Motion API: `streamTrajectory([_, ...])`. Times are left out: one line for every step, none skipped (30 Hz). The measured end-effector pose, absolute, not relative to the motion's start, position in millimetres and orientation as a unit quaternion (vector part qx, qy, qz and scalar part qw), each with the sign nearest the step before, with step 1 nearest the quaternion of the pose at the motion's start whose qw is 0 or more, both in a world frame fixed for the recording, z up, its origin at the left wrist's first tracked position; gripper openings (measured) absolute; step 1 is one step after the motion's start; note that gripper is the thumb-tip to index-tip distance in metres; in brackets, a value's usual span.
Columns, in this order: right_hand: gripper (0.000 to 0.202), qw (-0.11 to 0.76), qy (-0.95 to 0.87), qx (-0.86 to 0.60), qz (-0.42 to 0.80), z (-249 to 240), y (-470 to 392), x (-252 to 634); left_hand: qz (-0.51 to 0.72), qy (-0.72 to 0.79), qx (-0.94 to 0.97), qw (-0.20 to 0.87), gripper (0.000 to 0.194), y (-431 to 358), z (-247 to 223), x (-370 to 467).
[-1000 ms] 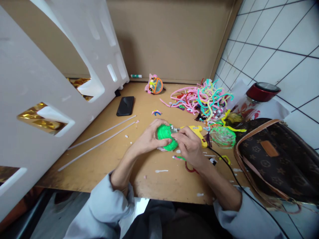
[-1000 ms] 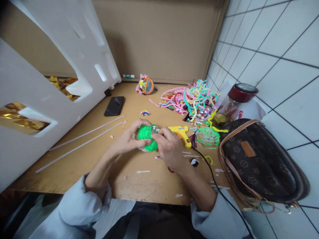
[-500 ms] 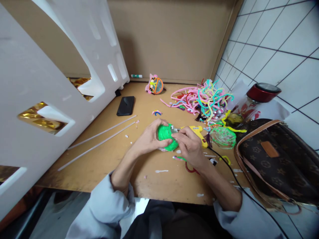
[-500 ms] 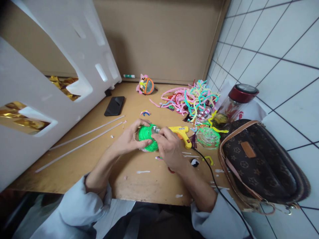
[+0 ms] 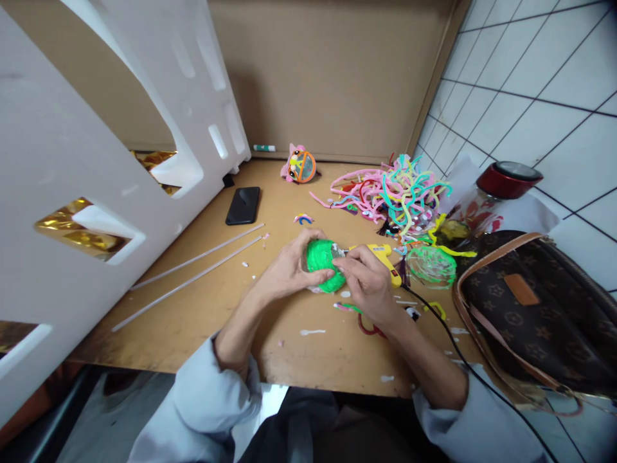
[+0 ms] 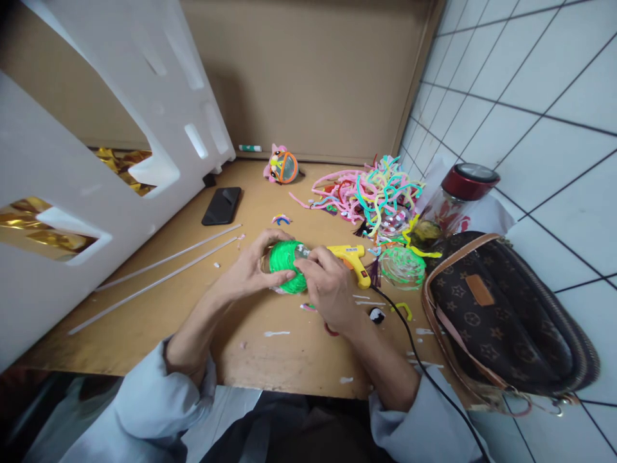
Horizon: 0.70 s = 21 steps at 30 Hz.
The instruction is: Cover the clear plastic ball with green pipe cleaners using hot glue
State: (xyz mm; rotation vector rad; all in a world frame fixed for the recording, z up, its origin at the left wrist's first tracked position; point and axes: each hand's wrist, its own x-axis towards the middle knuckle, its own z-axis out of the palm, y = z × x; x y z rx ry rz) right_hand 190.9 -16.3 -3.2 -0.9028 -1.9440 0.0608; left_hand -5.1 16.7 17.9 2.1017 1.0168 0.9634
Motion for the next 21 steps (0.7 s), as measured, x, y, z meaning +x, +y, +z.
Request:
streamTrajectory([0.028,0.478,-0.797,-0.369,0.023,-3.0,-16.3,190.9,0.357,0.379,0.801,0.296,0.050,16.6,18.6,-5.4])
streamTrajectory([0.028,0.479,-0.796,-0.368,0.022,-2.9,-16.2,190.9,0.354,0.373,0.806,0.291,0.048,16.6,19.0,-5.6])
streamTrajectory([0.028,0.481,-0.796,-0.367,0.022,-2.8,-16.1,191.1,0.352,0.368,0.811,0.289,0.047,16.7,19.3,-5.8])
streamTrajectory([0.028,0.482,-0.796,-0.366,0.022,-2.9,-16.1,191.2,0.352,0.363,0.814,0.287,0.046,16.9,19.3,-6.0])
streamTrajectory([0.029,0.483,-0.796,-0.365,0.023,-3.0,-16.0,191.3,0.351,0.358,0.817,0.285,0.044,17.0,19.3,-6.2])
streamTrajectory([0.029,0.482,-0.796,-0.365,0.025,-3.1,-15.9,191.5,0.349,0.355,0.819,0.284,0.042,17.1,19.3,-6.4])
streamTrajectory([0.029,0.481,-0.796,-0.366,0.026,-3.3,-15.9,191.5,0.346,0.354,0.821,0.283,0.040,17.2,19.4,-6.5])
streamTrajectory([0.030,0.479,-0.797,-0.367,0.026,-3.5,-15.9,191.6,0.344,0.354,0.823,0.282,0.038,17.1,19.6,-6.6])
streamTrajectory([0.030,0.480,-0.797,-0.366,0.026,-3.6,-15.8,191.6,0.343,0.355,0.823,0.281,0.037,17.0,19.8,-6.7])
streamTrajectory([0.030,0.480,-0.797,-0.365,0.026,-3.8,-15.8,191.6,0.343,0.356,0.823,0.281,0.037,16.9,20.0,-6.7])
streamTrajectory([0.030,0.481,-0.797,-0.363,0.027,-4.0,-15.7,191.6,0.342,0.358,0.822,0.281,0.037,16.8,20.2,-6.7])
streamTrajectory([0.030,0.481,-0.798,-0.362,0.028,-4.2,-15.6,191.6,0.341,0.359,0.822,0.281,0.036,16.7,20.3,-6.8])
streamTrajectory([0.030,0.481,-0.798,-0.361,0.028,-4.4,-15.4,191.7,0.340,0.359,0.823,0.282,0.036,16.7,20.2,-6.8])
streamTrajectory([0.030,0.480,-0.799,-0.362,0.027,-4.7,-15.2,191.8,0.339,0.357,0.823,0.282,0.036,16.7,19.9,-6.7])
streamTrajectory([0.030,0.479,-0.799,-0.363,0.026,-5.1,-15.1,191.9,0.339,0.356,0.824,0.282,0.036,16.6,19.4,-6.7])
streamTrajectory([0.030,0.478,-0.799,-0.364,0.024,-5.3,-14.9,192.2,0.339,0.356,0.824,0.282,0.036,16.6,18.9,-6.6])
streamTrajectory([0.029,0.478,-0.799,-0.364,0.023,-5.5,-14.8,192.4,0.340,0.357,0.822,0.283,0.037,16.5,18.3,-6.5])
streamTrajectory([0.029,0.478,-0.800,-0.362,0.021,-5.6,-14.7,192.6,0.342,0.359,0.820,0.285,0.039,16.4,17.8,-6.3])
streamTrajectory([0.029,0.477,-0.801,-0.361,0.020,-5.6,-14.6,192.8,0.344,0.362,0.817,0.288,0.040,16.2,17.4,-6.1])
streamTrajectory([0.029,0.476,-0.802,-0.360,0.019,-5.4,-14.6,193.0,0.346,0.363,0.815,0.291,0.041,15.9,17.2,-5.9])
streamTrajectory([0.029,0.475,-0.802,-0.361,0.018,-5.1,-14.7,193.0,0.347,0.362,0.814,0.293,0.042,15.6,17.2,-5.7])
